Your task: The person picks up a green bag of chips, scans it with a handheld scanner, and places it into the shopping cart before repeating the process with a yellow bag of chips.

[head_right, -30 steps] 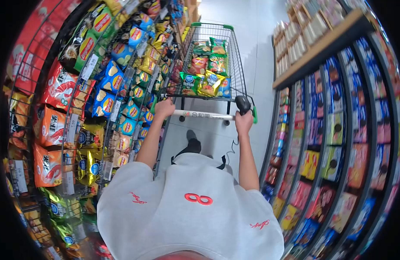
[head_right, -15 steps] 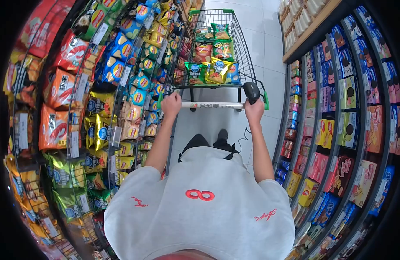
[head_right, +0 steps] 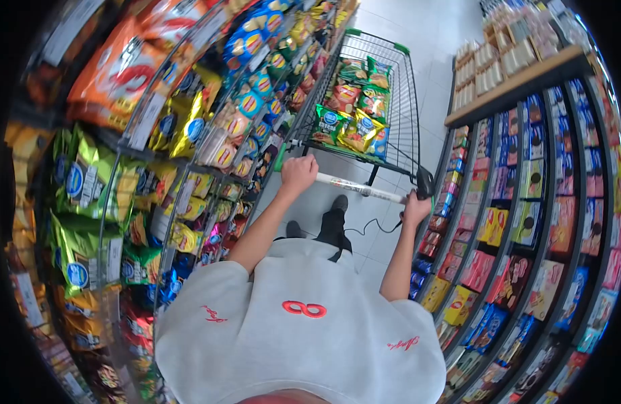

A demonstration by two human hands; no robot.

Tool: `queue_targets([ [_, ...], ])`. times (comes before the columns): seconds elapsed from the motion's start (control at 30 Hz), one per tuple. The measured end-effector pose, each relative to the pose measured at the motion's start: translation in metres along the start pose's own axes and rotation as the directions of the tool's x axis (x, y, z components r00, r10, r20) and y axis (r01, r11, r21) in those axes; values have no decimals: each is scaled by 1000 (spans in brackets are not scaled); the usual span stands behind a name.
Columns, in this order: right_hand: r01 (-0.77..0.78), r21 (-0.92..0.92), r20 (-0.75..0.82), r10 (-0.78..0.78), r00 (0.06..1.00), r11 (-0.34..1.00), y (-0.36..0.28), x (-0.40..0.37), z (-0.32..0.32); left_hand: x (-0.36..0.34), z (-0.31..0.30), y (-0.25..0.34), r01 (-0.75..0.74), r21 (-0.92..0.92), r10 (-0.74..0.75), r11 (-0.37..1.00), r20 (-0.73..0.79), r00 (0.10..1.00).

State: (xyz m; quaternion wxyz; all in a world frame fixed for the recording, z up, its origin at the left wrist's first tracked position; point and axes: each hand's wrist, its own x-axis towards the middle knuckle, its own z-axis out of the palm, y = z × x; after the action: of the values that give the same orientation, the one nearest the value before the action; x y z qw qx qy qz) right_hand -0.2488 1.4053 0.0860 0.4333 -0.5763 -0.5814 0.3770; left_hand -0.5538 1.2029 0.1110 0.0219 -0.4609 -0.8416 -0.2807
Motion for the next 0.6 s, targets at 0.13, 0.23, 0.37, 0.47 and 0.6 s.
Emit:
queue_targets([
  [0.13,21,29,14,-22,1000,999,-10,-45,-12,-35,-18,-13,-47,-55,45,997,-41,998],
  [0.23,32,-27,2,-32,1000,999,-3,-80,-24,-61,-39,-19,-63,-17,63,998,11,998],
  [0.37,-20,26,57,18,998,999,0,-128,-39,-97,-54,-34,-73,-24,73,997,-2,997],
  [0.47,11,-47,142,-4,990,999,-3,-164,-53,-121,-75,-43,-66,-8,66,998,-16,998],
  [0.6,51,-159,179,-23,984,986,1,-208,-73,-168,-89,-51,-20,70,22,997,-26,999],
])
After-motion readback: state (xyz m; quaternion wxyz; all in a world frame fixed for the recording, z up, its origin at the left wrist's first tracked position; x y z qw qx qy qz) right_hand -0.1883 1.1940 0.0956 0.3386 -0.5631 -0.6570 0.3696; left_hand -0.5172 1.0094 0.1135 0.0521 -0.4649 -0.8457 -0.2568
